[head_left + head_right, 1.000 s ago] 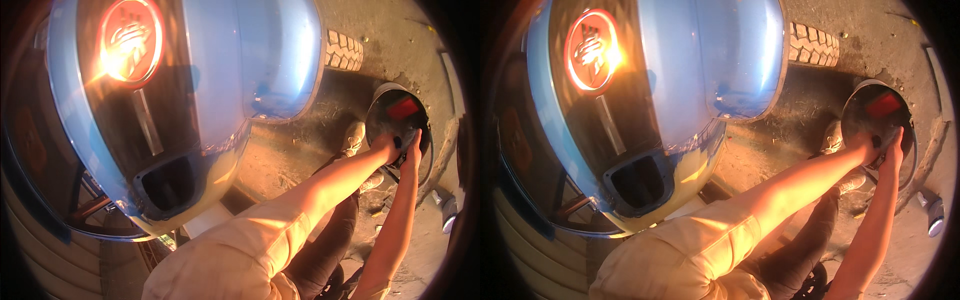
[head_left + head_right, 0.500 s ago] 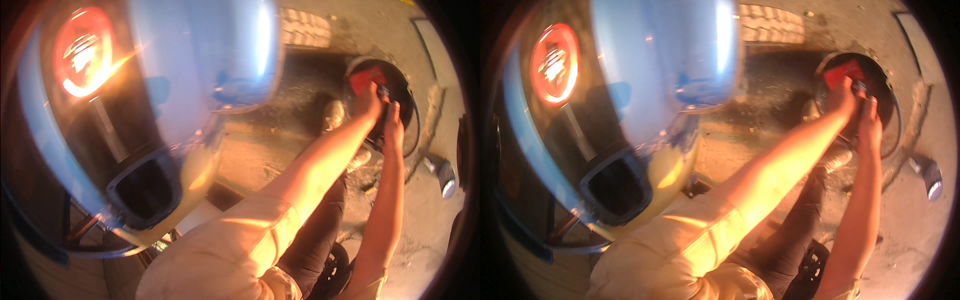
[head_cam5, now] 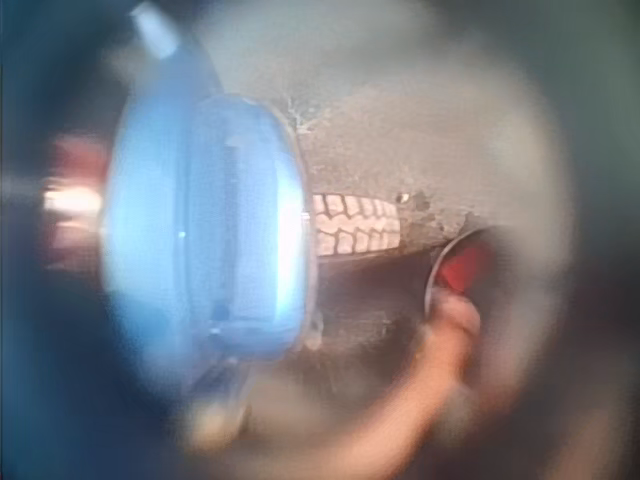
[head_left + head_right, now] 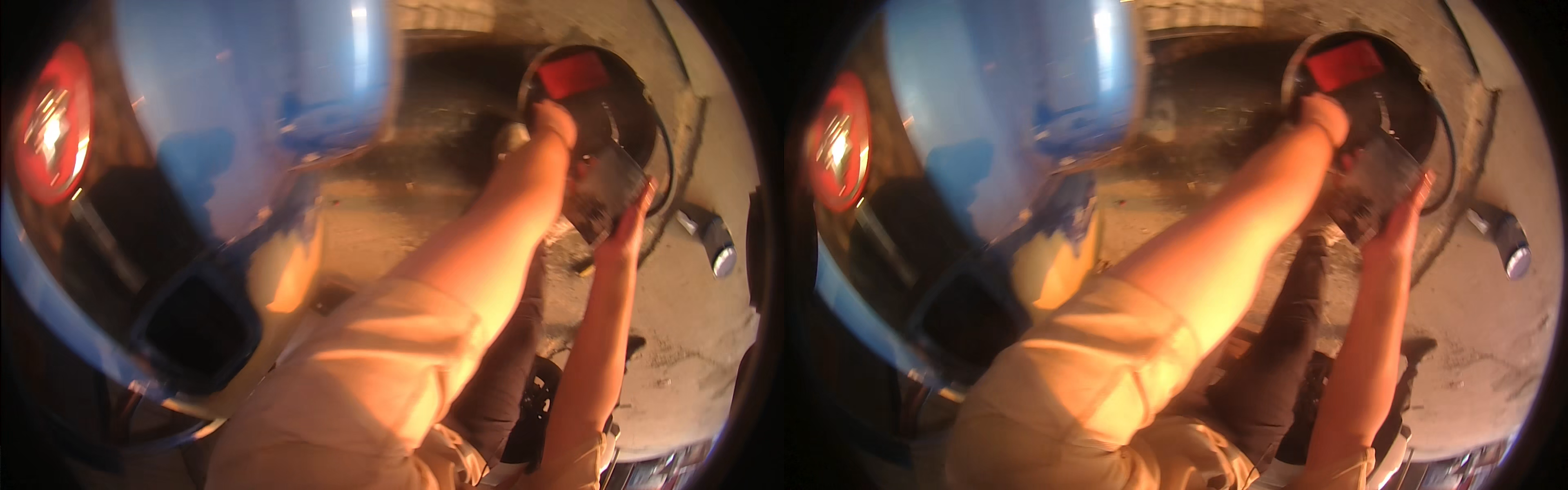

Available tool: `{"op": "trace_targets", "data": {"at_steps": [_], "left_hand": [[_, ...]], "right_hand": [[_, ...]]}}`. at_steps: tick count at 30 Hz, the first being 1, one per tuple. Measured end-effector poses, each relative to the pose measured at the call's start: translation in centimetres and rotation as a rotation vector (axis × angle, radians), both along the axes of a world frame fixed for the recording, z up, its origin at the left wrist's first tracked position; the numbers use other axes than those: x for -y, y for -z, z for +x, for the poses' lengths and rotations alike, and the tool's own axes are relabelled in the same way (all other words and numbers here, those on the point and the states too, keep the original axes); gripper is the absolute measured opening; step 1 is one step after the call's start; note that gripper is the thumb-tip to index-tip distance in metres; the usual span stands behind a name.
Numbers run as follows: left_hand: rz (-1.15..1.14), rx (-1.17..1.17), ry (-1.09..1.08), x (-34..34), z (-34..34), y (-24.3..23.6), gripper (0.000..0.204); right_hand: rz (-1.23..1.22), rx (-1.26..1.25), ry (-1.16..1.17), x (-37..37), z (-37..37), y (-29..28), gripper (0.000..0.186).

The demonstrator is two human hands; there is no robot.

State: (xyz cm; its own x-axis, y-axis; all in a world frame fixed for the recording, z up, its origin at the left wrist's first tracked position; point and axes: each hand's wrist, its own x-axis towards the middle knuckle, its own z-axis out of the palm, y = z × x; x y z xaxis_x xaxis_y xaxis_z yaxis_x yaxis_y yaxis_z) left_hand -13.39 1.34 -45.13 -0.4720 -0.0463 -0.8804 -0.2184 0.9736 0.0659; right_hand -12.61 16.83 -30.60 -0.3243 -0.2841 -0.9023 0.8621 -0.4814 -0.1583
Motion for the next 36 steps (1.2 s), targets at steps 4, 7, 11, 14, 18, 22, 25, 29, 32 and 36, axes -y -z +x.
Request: {"op": "trace_targets", "data": {"at_steps": [4, 7, 11, 14, 18, 22, 25, 29, 32, 36], "left_hand": [[-0.108, -0.121, -0.33, 0.6, 0.0, -2.9, 0.035], [0.04, -0.142, -0.135, -0.8, 1.4, -8.4, 0.033], [0.159, -0.258, -0.322, 0.4, 4.0, -24.3, 0.033], [0.078, -0.504, -0.451, 2.5, 10.0, -35.4, 0.038], [-0.054, -0.654, -0.297, 4.6, 17.1, -47.4, 0.041], [-0.159, -0.591, -0.196, 6.5, 25.1, -59.6, 0.041], [-0.253, -0.677, -0.09, 9.0, 29.8, -68.7, 0.04], [-0.477, -0.464, 0.045, 10.5, 34.5, -80.2, 0.041], [-0.544, -0.406, 0.151, 12.0, 38.7, -85.3, 0.034], [-0.66, -0.327, 0.397, 13.9, 44.2, -89.1, 0.038]], "right_hand": [[-0.037, -0.063, 0.005, -1.9, 1.2, -5.8, 0.075], [-0.093, -0.061, 0.057, -7.5, 3.1, -8.7, 0.071], [-0.07, -0.19, 0.055, -14.6, 5.6, -12.3, 0.069], [-0.071, -0.12, 0.069, -15.9, 7.2, -16.6, 0.068], [-0.124, -0.284, -0.045, -18.4, 9.0, -17.1, 0.068], [-0.184, -0.311, -0.094, -21.0, 12.0, -16.4, 0.065], [-0.116, -0.272, -0.019, -22.2, 14.9, -19.3, 0.063], [-0.102, -0.146, 0.034, -23.8, 20.6, -19.6, 0.062], [0.008, -0.208, 0.017, -24.8, 26.0, -17.5, 0.062], [-0.065, -0.14, -0.04, -23.4, 32.6, -16.6, 0.061]]}}
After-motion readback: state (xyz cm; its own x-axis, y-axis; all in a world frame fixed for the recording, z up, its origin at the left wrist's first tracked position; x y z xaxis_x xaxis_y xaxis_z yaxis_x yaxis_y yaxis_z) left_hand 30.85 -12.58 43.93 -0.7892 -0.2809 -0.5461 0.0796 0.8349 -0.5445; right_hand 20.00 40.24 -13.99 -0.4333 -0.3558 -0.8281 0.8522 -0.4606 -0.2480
